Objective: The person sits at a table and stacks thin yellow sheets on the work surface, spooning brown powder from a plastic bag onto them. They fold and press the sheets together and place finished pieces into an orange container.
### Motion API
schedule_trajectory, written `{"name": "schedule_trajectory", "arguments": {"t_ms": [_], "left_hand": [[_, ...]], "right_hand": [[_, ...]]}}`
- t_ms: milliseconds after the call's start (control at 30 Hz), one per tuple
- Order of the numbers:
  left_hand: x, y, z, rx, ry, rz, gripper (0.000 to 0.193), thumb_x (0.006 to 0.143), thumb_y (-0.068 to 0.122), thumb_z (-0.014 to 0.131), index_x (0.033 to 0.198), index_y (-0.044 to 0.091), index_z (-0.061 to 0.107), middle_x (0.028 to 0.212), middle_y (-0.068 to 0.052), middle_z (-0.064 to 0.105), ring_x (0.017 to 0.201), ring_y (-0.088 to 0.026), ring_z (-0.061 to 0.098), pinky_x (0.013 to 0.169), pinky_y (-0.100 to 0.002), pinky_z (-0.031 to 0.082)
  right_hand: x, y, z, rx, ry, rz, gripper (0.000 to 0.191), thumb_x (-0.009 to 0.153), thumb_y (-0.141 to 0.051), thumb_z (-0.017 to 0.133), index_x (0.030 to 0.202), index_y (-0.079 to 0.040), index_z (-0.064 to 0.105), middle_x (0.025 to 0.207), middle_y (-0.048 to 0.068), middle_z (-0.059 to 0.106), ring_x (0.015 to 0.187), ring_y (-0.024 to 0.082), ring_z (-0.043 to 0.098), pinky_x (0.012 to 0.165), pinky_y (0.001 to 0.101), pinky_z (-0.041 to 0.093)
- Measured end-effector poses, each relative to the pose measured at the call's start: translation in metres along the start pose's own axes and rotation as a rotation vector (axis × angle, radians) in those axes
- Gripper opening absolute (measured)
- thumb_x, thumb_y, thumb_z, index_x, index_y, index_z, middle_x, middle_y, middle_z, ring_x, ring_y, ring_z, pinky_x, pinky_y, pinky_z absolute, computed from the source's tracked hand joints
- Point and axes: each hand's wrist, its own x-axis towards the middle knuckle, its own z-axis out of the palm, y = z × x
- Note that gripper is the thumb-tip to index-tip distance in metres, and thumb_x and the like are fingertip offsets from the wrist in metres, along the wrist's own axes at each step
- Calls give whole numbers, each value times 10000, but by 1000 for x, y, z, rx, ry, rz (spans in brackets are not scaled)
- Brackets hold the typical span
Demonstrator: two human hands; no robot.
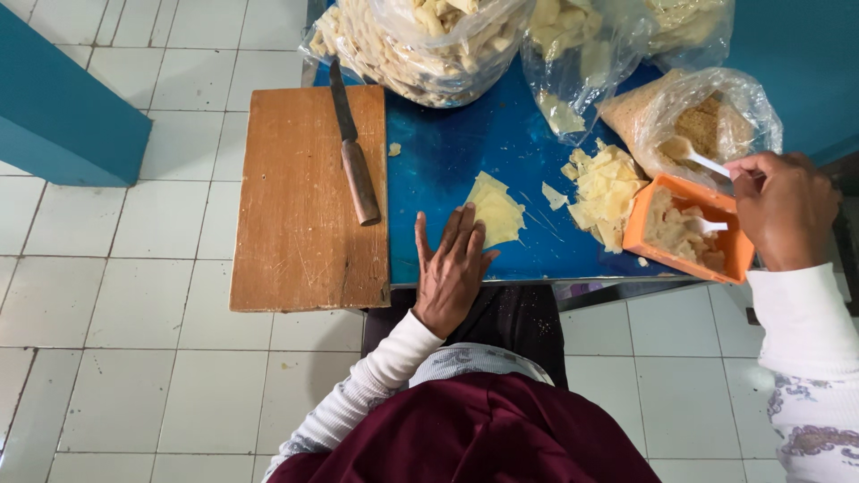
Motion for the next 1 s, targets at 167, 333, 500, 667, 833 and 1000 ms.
{"name": "schedule_trajectory", "arguments": {"t_ms": [167,333,500,667,833,1000], "left_hand": [[-1,0,2,9,5,-1,446,981,316,683,1301,30,563,1474,-161,530,1416,-281,476,1232,-685,122],[-1,0,0,0,-5,-4,434,983,311,674,1299,33,566,1476,-161,530,1422,-278,476,1233,-682,116],[2,2,-4,-34,-11,-19,410,985,284,672,1301,39,578,1466,-155,522,1416,-279,468,1226,-687,119],[7,3,-10,-42,39,-58,306,970,220,684,1237,83,621,1355,-164,517,1282,-316,506,1165,-624,259],[9,5,-17,-60,97,-55,281,962,170,698,1223,92,630,1247,-144,541,1160,-325,535,1081,-537,365],[11,4,-18,-104,132,-76,321,923,149,715,1211,70,596,1196,-140,574,1088,-315,544,1050,-508,378]], "right_hand": [[-1,1,3,316,-116,94,117,1112,-81,667,1159,-37,765,990,127,766,838,217,732,775,341,550],[1,10,13,592,-163,201,149,1089,-51,632,1181,-8,741,1036,89,757,894,130,710,794,273,530],[4,23,8,729,-194,339,154,1103,-93,642,1191,-11,737,1021,45,742,872,63,653,775,228,508],[-2,32,2,683,-214,517,196,1129,-198,637,1237,-81,751,834,163,657,566,145,382,434,372,269],[-5,33,9,682,-84,264,145,1111,-58,630,1180,-6,747,952,34,724,774,32,584,661,220,452],[-7,34,11,766,-83,348,143,1121,-65,619,1181,-21,741,986,23,727,781,45,581,662,238,451]]}}
